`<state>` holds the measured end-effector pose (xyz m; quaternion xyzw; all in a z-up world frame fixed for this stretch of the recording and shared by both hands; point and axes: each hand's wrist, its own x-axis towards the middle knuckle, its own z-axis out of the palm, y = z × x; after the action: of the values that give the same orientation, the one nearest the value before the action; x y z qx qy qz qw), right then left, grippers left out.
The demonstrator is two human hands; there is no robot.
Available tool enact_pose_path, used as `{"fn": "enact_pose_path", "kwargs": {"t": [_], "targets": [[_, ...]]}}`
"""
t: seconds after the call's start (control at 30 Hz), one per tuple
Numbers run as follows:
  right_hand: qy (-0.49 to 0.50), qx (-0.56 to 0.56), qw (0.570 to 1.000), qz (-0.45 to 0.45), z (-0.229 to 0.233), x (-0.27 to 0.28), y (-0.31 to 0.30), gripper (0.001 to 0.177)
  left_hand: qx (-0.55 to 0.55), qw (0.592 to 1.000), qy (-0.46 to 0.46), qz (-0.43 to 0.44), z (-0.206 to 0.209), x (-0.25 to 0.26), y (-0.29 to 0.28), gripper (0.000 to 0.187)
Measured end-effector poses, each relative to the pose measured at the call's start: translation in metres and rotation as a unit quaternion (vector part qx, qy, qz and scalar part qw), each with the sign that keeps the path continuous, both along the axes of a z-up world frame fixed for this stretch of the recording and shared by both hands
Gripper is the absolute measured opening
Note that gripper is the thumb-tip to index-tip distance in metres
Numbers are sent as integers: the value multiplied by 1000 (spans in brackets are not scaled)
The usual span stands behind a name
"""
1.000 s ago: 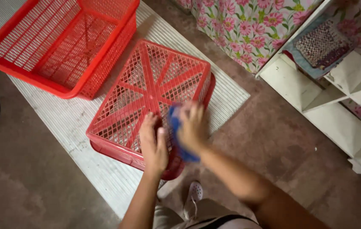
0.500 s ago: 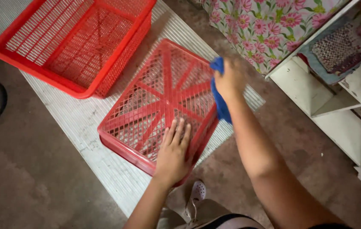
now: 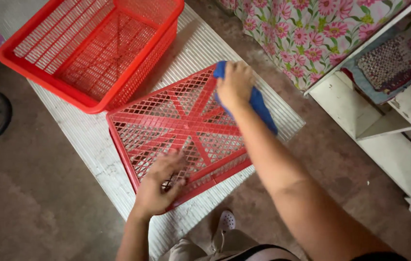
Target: The person wipes the inside and outside of a red plastic basket using a blue cloth. They rotate the basket to clean all sides, then place it on a shelf. The person repeats the process with a second red basket.
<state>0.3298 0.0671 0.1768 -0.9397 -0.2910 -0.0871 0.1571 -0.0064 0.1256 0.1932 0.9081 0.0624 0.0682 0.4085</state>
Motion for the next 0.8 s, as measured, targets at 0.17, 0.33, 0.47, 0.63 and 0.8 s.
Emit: {"fn": "enact_pose_path", "kwargs": {"t": [0.17,0.33,0.47,0.63,0.8], "targets": [[-63,45,985,154,-40,-159,10,25,-12,960,-179,213,-17,-14,3,64],[-15,44,916,398,-37,-230,-27,45,-21,944,-210,252,-18,-21,3,60],[51,44,938,341,56,-144,-34,36,-7,927,-256,275,-28,-22,5,51],[-55,-83,990,99,-16,-33,-21,49,-6,886,-273,374,-34,-28,-4,50],[-7,-76,987,142,-6,-158,-6,52,-150,833,-327,420,-37,-23,2,56]]}}
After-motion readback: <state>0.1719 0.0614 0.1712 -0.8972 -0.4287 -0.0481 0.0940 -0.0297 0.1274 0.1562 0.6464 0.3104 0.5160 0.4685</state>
